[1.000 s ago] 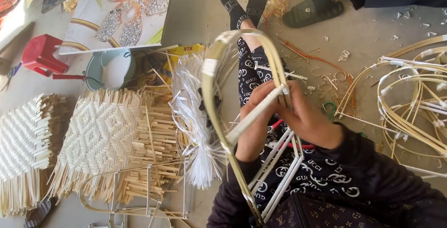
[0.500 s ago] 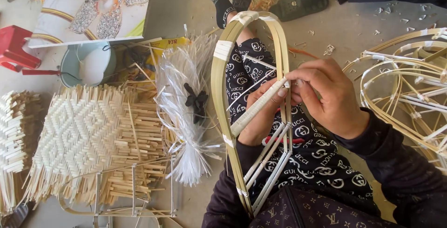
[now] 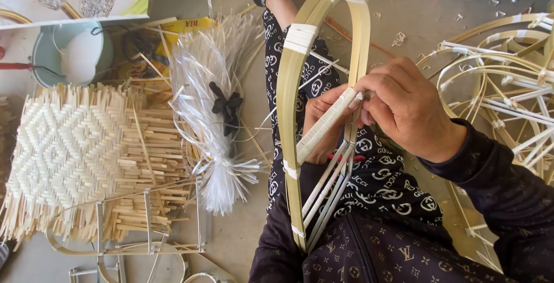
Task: Assembling and securing curved bamboo components into a structural frame using strips of material and wire cutters.
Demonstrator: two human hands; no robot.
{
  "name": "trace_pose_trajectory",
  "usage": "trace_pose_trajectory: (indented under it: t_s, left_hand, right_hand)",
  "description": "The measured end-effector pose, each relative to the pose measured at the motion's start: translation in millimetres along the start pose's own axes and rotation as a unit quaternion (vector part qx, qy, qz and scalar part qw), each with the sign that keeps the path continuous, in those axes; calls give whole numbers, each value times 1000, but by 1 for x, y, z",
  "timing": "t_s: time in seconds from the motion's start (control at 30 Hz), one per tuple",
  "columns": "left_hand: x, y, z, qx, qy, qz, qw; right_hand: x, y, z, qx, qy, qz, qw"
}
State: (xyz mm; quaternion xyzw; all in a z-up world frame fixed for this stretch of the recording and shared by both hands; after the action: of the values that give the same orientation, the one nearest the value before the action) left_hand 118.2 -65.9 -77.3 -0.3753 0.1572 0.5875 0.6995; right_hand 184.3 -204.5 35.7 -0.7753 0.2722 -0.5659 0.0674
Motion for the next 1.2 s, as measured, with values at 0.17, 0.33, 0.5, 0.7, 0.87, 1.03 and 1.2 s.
trace_pose_trajectory:
  t_s: [0.17,0.33,0.5,0.7,0.87,1.03,1.2]
  left_hand:
    - [-2,-1,3,30,16,-2,999]
    - [-5,2,-5,5,23,10,1000]
    - [-6,5,-4,0,22,23,999]
    - [-2,8,-11,-24,47,24,998]
    - [0,9,-10,-27,60,31,997]
    - [0,8,-6,-11,36,28,999]
    - [2,3,24,-16,-18,38,999]
  right_hand:
    - [-3,0,10,15,34,-45,998]
    - [-5,0,9,13,48,-44,998]
    - [-7,2,8,9,35,-42,998]
    - [-11,4,6,10,47,-47,998]
    - [-13,3,5,18,47,-57,997]
    - [-7,0,6,30,56,-57,996]
    - [-16,2,11,65,-23,-84,994]
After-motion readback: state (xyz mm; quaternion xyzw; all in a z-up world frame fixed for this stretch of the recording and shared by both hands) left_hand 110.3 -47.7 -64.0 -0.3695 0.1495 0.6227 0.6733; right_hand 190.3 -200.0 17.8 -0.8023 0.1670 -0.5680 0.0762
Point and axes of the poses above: each hand's wrist, its own y-axis away from the middle knuckle, its own x-axis out of the back of the hand, z = x × y, the point moved 1 cm from there along -y, towards the middle knuckle, and after that the axes turned 12 degrees about -z, right-handed, at the moved point
